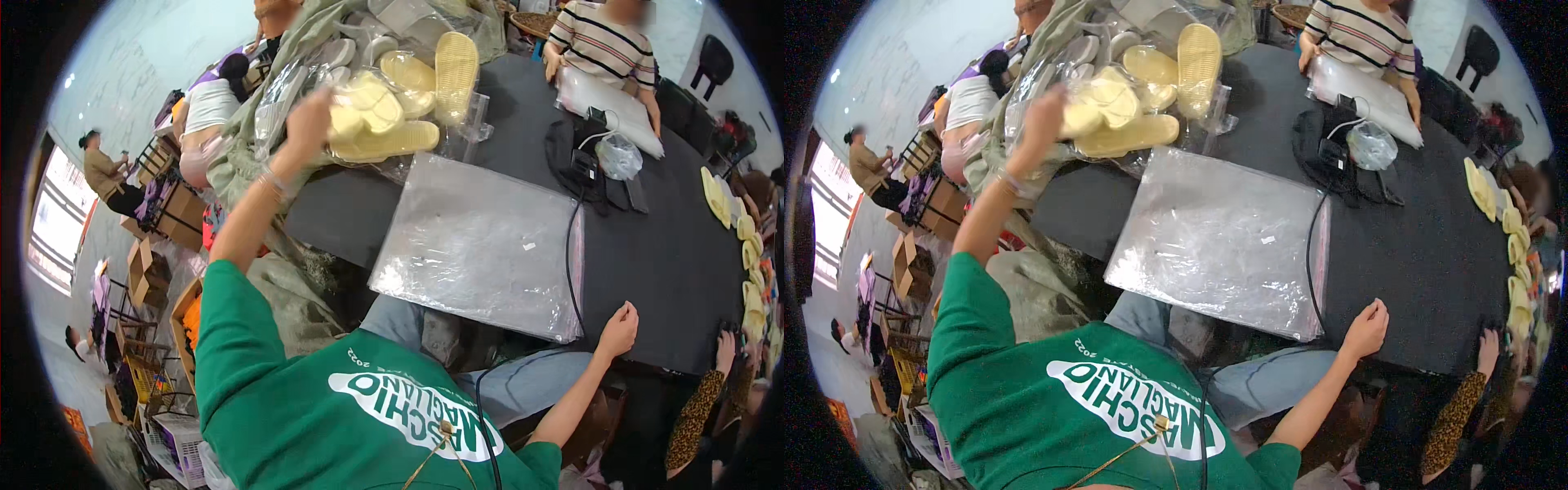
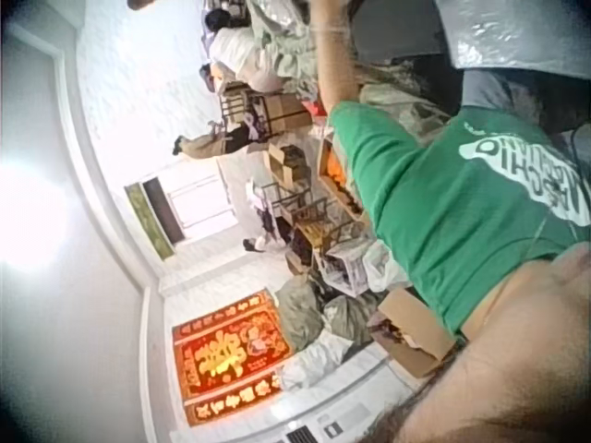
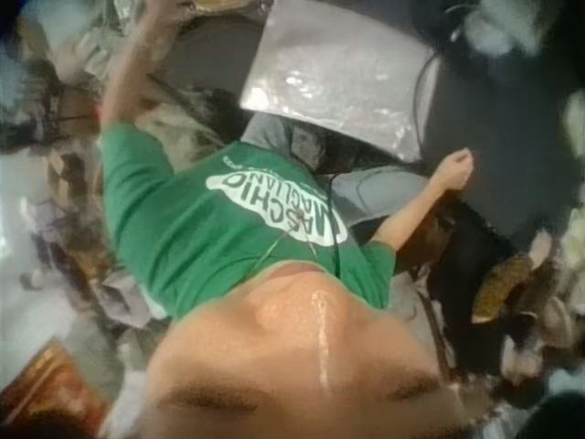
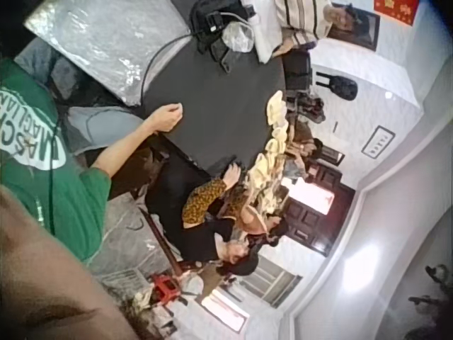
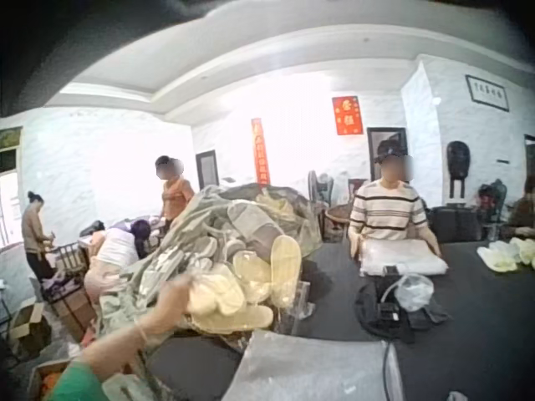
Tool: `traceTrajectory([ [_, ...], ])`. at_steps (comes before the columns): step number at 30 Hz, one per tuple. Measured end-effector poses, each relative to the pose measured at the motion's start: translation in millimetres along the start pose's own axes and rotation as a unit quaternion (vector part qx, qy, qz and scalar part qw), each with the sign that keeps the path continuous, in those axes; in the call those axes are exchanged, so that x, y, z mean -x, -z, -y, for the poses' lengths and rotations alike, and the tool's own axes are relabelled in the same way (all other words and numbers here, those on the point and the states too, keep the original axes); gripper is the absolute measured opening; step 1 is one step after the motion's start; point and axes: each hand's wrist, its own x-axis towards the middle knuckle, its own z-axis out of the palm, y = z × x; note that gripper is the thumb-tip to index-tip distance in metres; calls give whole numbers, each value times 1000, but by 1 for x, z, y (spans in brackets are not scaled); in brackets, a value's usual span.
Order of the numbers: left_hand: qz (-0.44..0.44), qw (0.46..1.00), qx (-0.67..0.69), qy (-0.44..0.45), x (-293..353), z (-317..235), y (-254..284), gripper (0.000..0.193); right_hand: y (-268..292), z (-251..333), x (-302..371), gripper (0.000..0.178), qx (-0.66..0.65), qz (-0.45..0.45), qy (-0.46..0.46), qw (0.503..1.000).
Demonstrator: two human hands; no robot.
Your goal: Packing pairs of slippers into plastic bags for shipping.
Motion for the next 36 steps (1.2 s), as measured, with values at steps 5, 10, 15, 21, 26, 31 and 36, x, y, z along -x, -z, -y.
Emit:
traceTrajectory([
  [5, -206, 970, -34, -126, -127, 16, 71, 18, 4, -3, -1, 26, 9, 18, -16, 1000],
  [10, -149, 936, -122, -294, -207, -11, 138, 25, 26, 6, -17, 42, -266, 85, -56, 959],
  [15, 205, 888, 396, -112, -166, -110, 193, 34, 123, 154, -17, 80, -402, 195, 370, 815],
  [21, 424, 755, 481, -139, -163, -172, 192, 32, 87, 221, 20, 85, -562, 289, 295, 717],
  [26, 381, 401, 819, -154, -163, -181, 151, 57, 96, 247, 39, 38, -572, 237, 89, 780],
  [31, -87, 823, 539, -155, -46, -170, 135, 22, 95, 229, 63, 41, -716, 366, -273, 528],
  [36, 124, 857, 460, -199, 87, -177, 83, 36, 70, 186, 77, 41, -658, 523, -366, 400],
])
